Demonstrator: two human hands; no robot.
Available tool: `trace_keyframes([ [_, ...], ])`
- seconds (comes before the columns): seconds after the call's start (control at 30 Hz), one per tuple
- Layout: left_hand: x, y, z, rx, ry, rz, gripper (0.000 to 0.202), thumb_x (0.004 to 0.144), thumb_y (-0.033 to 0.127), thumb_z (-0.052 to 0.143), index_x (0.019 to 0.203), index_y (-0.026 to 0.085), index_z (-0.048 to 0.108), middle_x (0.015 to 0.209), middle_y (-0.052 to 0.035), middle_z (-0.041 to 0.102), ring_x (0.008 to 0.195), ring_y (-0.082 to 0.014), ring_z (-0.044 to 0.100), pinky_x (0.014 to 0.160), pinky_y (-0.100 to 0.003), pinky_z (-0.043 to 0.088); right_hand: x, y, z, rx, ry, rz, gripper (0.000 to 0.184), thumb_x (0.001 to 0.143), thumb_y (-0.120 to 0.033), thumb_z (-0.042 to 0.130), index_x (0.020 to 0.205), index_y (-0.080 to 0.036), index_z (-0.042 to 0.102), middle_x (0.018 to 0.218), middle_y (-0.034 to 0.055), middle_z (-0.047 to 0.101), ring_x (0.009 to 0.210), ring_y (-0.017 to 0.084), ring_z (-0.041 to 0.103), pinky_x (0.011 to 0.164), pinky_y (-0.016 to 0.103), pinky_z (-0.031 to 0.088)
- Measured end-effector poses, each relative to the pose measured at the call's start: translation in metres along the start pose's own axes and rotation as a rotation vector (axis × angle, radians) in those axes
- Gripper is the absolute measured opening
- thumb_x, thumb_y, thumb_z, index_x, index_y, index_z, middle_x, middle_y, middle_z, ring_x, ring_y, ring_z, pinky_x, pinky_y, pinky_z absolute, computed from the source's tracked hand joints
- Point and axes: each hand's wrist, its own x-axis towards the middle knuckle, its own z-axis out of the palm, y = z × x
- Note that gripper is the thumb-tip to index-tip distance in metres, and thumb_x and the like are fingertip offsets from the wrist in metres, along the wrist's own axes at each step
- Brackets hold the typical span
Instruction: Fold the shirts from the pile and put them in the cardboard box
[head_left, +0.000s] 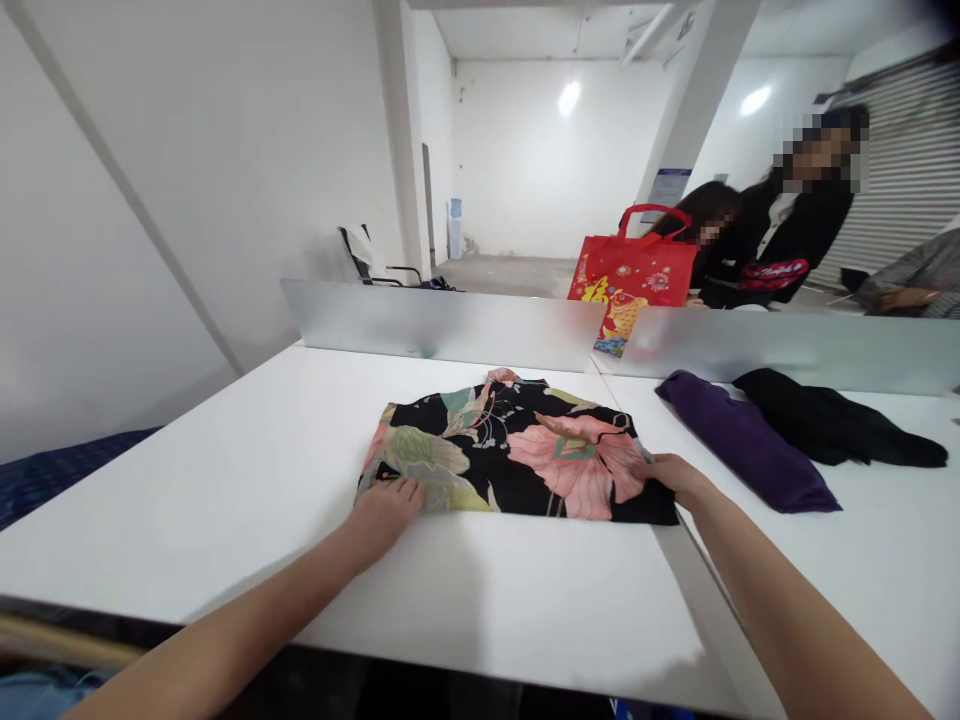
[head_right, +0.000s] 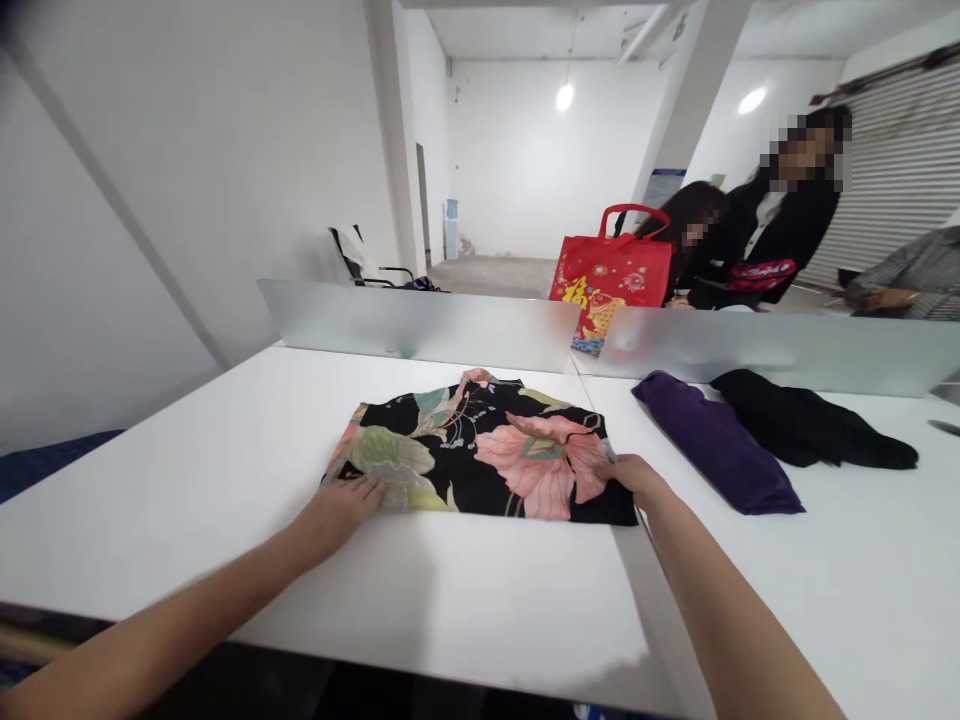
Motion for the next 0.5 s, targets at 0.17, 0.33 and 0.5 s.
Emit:
trace_keyframes([
  [0.17,-0.036,0.025,-0.022,-0.238,0.058,0.069,0.032,0.094,0.017,0.047,0.122,0.019,0.062,0.127,-0.0115,0.064,0.116,-0.0259,0.06,0.098,-0.044,0.048,-0.027,0.029,-0.027,0.298,-0.205,0.068,0.021,0.059,-0.026,0.078,0.074,-0.013,0.07,0.081,0.0158,0.075,0.072,0.026,0.071,0.069,0.033,0.058],
  [0.33,-0.011,-0.008,-0.015,-0.421,0.166,-0.1,0.044,0.098,0.042,0.043,0.138,0.023,0.051,0.148,-0.0088,0.047,0.137,-0.0261,0.04,0.113,-0.046,0.034,-0.045,-0.005,-0.009,0.42,-0.247,-0.002,0.031,0.066,-0.028,0.076,0.093,-0.016,0.069,0.1,0.0146,0.074,0.087,0.027,0.071,0.08,0.036,0.057],
  [0.5,0.017,-0.029,0.021,-0.395,0.067,-0.197,0.048,0.098,0.042,0.042,0.14,0.02,0.049,0.15,-0.0125,0.043,0.14,-0.0309,0.035,0.114,-0.057,0.026,-0.074,-0.111,0.077,0.177,-0.349,-0.407,0.028,0.079,-0.036,0.066,0.097,-0.016,0.065,0.09,0.0064,0.073,0.083,0.02,0.067,0.077,0.03,0.053],
])
